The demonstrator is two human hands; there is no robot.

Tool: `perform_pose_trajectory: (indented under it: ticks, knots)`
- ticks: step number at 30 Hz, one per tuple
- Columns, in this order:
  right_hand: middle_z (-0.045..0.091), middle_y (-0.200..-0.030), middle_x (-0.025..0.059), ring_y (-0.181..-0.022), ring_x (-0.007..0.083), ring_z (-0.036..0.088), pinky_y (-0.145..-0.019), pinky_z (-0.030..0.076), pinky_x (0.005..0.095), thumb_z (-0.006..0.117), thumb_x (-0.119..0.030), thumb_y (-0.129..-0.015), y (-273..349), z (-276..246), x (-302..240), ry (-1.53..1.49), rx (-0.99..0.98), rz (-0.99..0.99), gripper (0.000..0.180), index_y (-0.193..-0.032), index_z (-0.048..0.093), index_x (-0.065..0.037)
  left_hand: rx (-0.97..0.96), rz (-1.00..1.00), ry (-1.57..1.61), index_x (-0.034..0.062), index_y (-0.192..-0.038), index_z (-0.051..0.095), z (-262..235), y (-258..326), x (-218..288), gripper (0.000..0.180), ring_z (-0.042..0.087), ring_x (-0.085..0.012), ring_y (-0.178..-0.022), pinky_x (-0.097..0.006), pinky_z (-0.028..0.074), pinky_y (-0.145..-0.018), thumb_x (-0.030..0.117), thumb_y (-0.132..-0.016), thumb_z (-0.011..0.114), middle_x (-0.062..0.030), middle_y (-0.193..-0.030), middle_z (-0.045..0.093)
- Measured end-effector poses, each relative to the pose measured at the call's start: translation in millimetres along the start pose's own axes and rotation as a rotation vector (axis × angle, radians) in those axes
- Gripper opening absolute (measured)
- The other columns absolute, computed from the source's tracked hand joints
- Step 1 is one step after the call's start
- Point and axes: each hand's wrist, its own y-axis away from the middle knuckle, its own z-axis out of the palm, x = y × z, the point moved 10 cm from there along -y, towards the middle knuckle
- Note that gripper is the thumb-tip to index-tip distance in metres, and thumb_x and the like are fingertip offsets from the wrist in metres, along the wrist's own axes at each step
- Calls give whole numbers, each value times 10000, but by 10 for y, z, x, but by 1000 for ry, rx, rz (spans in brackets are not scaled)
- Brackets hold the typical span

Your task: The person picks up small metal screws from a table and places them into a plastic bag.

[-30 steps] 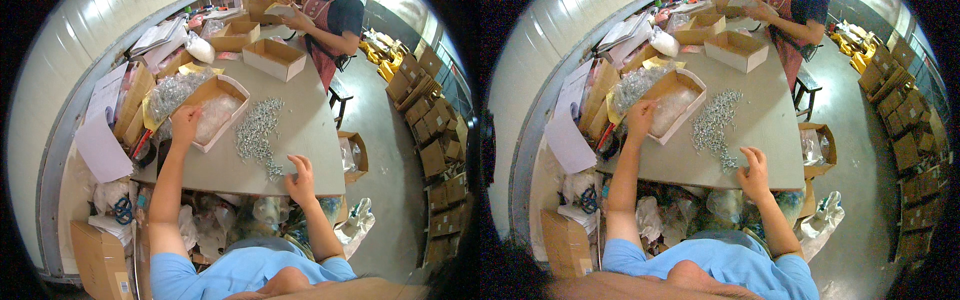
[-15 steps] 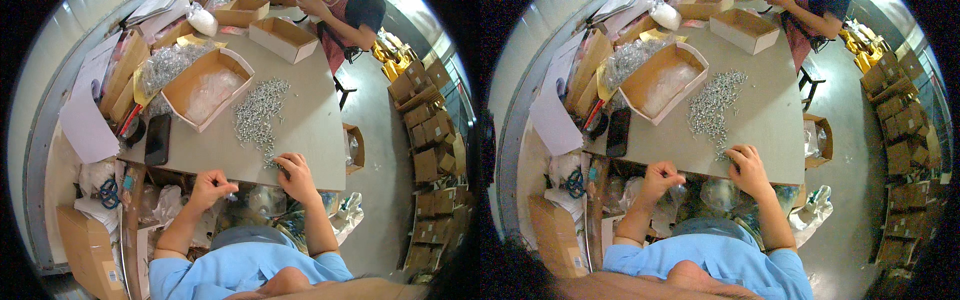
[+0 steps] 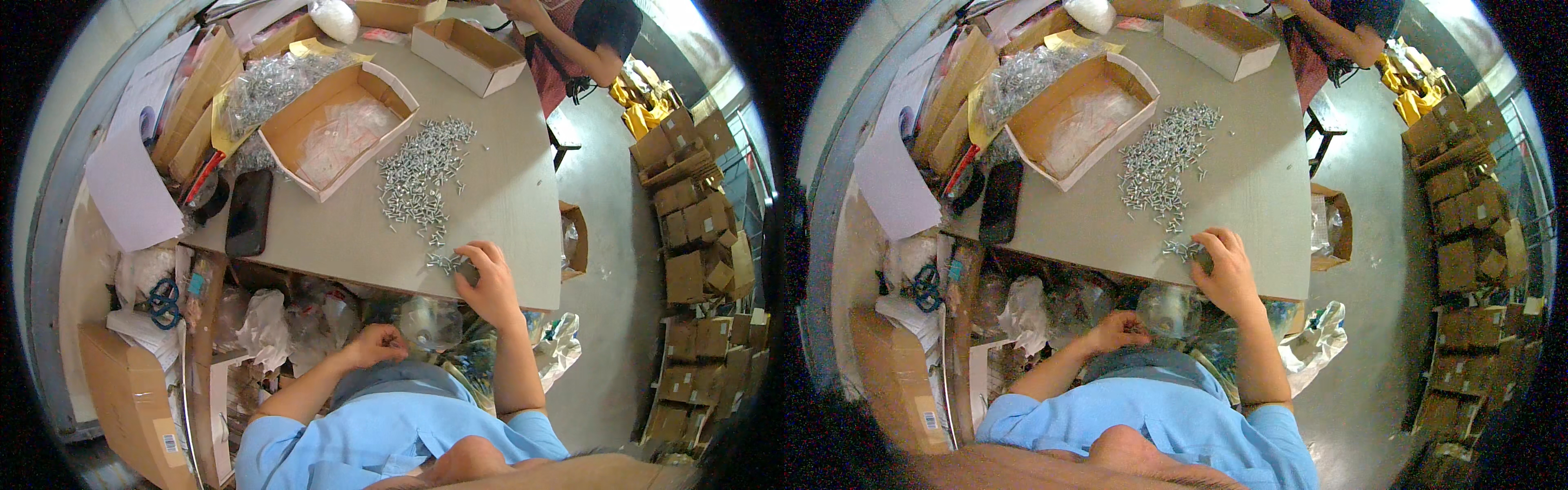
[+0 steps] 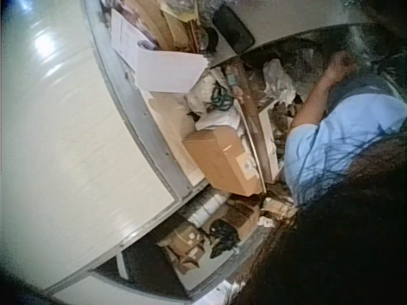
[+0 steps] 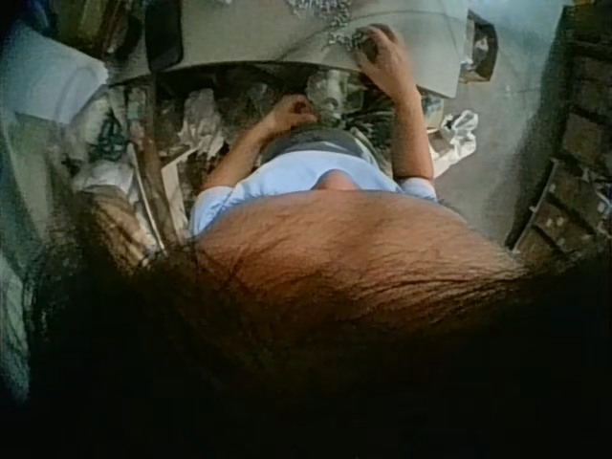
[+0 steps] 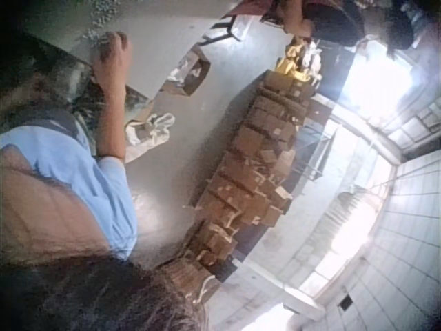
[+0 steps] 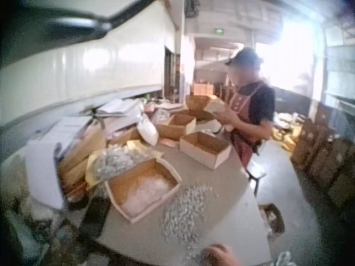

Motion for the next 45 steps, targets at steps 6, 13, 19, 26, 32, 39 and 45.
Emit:
perform_pose_trajectory:
  ticks: [6,13,19,26,32,39,45]
  knots:
    - [578,-980,149,-907,330,573,-804,474,384,641,-43,-719,-8,-27,-36,66,92,-18,221,-937,611,-24,-58,155,-230,18,-1026,629,381,-276,-53,270,556,-109,-758,-272,463,-681,167,-815,709,-34,-878,633]
    - [590,-936,139,-833,296,595,-694,498,354,653,-53,-739,216,10,-126,63,-9,38,177,-911,621,-23,56,158,64,30,-1053,616,508,-370,47,310,548,-110,-868,-288,460,-744,154,-792,729,-35,-923,632]
    - [595,-918,129,-838,281,592,-665,490,347,675,-80,-725,102,57,-218,11,-24,38,191,-900,626,-24,203,97,-173,22,-992,592,387,-379,116,279,587,-132,-812,-303,484,-750,139,-784,735,-81,-918,625]
    - [584,-902,124,-881,309,569,-752,467,380,657,-62,-724,-52,169,-183,146,88,-18,159,-874,611,-36,273,218,-45,18,-944,584,354,-433,57,237,583,-130,-742,-314,486,-685,115,-782,726,-66,-834,600]
    - [588,-906,121,-711,298,576,-646,485,366,669,-75,-727,119,284,-318,27,-161,-35,165,-879,616,-38,290,261,-102,25,-912,583,346,-448,3,266,577,-131,-759,-314,488,-691,109,-729,755,-79,-836,610]
    - [594,-909,125,-831,328,579,-731,479,406,678,-148,-761,-158,222,-372,125,133,-24,183,-913,633,-56,294,277,-29,29,-963,571,357,-459,18,310,579,-151,-763,-325,478,-680,133,-728,745,-88,-822,622]
    - [597,-842,117,-737,291,593,-654,490,365,688,-124,-745,-65,427,-356,83,-132,-30,179,-906,651,-54,312,297,-222,25,-938,567,343,-468,-60,300,586,-162,-784,-332,490,-713,157,-738,748,-81,-835,618]
